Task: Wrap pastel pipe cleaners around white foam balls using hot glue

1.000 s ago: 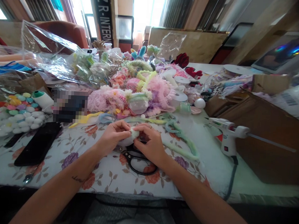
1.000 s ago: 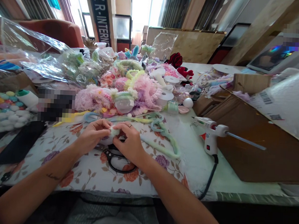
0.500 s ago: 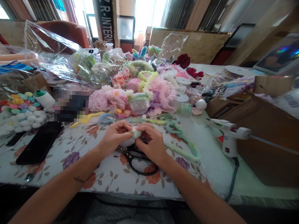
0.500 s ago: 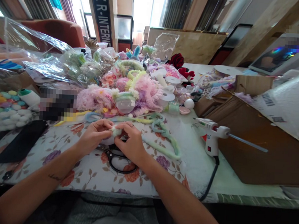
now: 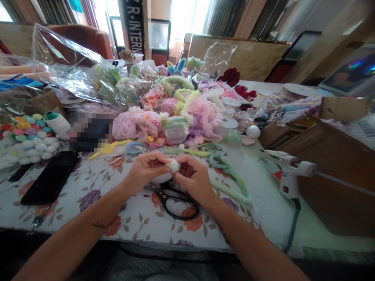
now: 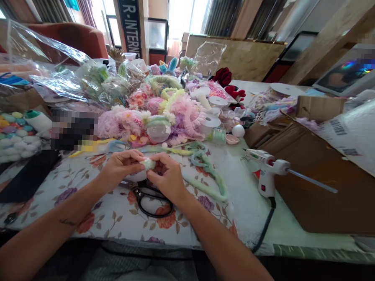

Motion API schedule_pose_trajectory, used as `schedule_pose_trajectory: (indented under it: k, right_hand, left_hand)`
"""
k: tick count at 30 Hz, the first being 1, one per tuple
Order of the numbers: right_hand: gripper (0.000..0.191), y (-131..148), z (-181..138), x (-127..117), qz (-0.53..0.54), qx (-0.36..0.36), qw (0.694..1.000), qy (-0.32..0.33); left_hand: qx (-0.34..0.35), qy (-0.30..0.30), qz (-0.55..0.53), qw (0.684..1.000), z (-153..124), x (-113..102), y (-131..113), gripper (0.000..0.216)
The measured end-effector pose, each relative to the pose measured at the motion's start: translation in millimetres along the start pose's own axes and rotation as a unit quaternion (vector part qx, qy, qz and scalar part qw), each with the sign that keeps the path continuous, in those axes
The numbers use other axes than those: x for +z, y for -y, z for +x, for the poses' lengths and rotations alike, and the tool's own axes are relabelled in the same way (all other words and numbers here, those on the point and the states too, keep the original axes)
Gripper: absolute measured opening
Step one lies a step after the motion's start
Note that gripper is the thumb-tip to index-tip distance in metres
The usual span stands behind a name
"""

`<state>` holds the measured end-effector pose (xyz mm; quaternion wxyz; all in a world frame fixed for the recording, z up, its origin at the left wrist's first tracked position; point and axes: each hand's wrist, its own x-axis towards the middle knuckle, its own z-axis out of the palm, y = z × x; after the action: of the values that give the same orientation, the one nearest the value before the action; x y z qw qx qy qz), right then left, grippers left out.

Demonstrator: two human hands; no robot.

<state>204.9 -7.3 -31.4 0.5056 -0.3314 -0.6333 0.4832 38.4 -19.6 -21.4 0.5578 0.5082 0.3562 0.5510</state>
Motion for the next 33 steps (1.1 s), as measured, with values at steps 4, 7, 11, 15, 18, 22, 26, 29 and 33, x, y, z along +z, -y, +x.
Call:
schedule_pose_trajectory:
  k: [4,7,11,15,18,22,26,29,33]
  right_hand:
    - [0.02,1.2,0.3,-1.3,-0.03,-0.013,0.999,0.003]
    - [0.021,0.4,0.5,-1.2,-0.044,-0.029,0.999,-0.002]
    - [0.021,-0.1,-0.5,-0.5,-0.066,-0.057,0.996,-0.005]
    - [0.018,3.7,-0.4,1.6,-0.051,-0.043,0.998,0.0]
    - [0.016,6.9,1.4,2.9,-0.011,-0.026,1.0,-0.004]
    - [0.015,8.1,2.7,2.4,0.018,-0.013,1.0,0.003]
    - [0.011,7.2,1.9,-0.5,-0.013,-0.05,0.999,0.016]
    - [0.012,6.6,1.7,-2.6,-0.085,-0.084,0.993,-0.003]
    - [0.018,2.5,1.8,1.7,-0.259,-0.205,0.942,-0.055]
  left_hand:
    - [-0.016,-0.014,-0.001,1.0,-0.1,0.3,-0.2,0.015]
    - [-0.016,-0.017,-0.002,1.0,0.1,0.2,-0.7,0.015]
    - [-0.032,-0.025,-0.021,0.999,0.4,-0.2,0.7,0.018]
    - [-0.071,-0.043,-0.054,0.995,0.4,0.1,0.6,0.023]
    - [-0.093,-0.049,-0.066,0.992,0.2,-0.1,-1.5,0.024]
    - [-0.107,-0.041,-0.08,0.99,0.5,-1.1,-3.5,0.023]
    - [-0.108,-0.039,-0.08,0.99,1.2,-1.4,-3.1,0.021]
    - [-0.113,-0.045,-0.099,0.988,1.3,1.8,-3.7,0.019]
    - [-0.139,-0.065,-0.205,0.967,0.8,11.2,-4.1,0.031]
